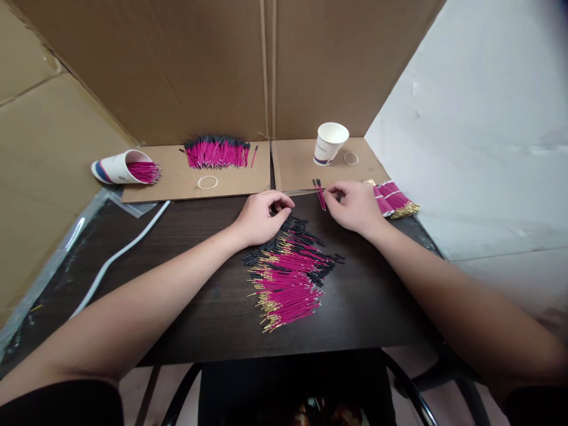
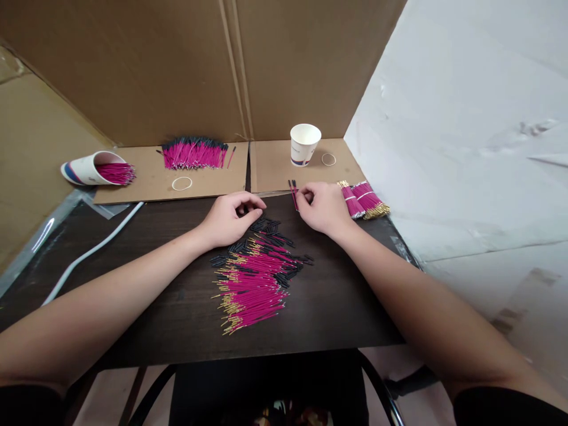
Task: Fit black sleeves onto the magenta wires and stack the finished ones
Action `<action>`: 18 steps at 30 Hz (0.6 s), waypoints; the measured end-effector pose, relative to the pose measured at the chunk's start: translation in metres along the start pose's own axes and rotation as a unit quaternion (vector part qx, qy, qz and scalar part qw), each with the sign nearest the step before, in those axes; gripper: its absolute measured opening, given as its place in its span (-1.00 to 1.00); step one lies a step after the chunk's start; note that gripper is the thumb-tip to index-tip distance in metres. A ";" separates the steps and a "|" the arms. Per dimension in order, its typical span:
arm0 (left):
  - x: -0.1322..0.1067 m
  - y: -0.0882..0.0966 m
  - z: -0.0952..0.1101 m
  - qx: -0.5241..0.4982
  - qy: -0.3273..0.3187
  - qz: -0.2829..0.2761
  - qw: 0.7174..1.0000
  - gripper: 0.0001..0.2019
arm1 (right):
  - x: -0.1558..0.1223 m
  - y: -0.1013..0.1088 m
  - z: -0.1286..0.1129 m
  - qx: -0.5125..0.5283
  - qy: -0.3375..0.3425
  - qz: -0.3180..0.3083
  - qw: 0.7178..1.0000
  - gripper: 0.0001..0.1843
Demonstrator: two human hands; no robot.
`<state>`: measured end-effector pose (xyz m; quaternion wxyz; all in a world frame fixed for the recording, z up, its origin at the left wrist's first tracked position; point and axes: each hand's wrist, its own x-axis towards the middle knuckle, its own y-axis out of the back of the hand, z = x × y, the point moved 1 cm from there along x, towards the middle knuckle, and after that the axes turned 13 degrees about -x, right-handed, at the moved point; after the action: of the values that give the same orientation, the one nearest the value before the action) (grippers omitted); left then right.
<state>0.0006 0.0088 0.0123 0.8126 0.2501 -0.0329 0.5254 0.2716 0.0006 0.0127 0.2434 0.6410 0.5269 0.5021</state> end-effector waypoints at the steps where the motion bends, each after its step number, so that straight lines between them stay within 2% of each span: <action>1: 0.000 0.000 0.000 0.005 -0.005 -0.005 1.000 -0.90 | 0.000 0.000 0.000 0.003 -0.001 0.001 1.000 -0.80; 8: -0.001 0.002 0.002 -0.020 -0.065 -0.060 0.996 -0.95 | -0.002 0.002 -0.003 0.040 0.019 0.001 0.999 -0.97; 10: -0.001 0.003 0.002 -0.021 -0.076 -0.075 0.994 -0.93 | -0.004 0.007 -0.008 0.049 0.052 -0.002 0.997 -0.96; 12: -0.002 0.004 0.002 -0.019 -0.088 -0.091 0.992 -0.89 | -0.008 0.015 -0.018 0.077 0.119 -0.025 0.990 -0.92; 14: -0.003 0.004 0.002 -0.021 -0.100 -0.102 0.990 -0.87 | -0.014 0.022 -0.030 0.131 0.198 -0.080 0.968 -0.91; 16: -0.003 0.004 0.002 -0.020 -0.106 -0.105 0.989 -0.87 | -0.020 0.029 -0.042 0.175 0.276 -0.139 0.935 -0.90; 18: -0.003 0.003 0.001 -0.015 -0.104 -0.103 0.989 -0.88 | -0.026 0.034 -0.051 0.215 0.316 -0.187 0.905 -0.87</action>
<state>-0.0034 0.0066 0.0139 0.8580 0.2931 -0.0999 0.4098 0.2413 -0.0452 0.0503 0.0104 0.3749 0.7817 0.4983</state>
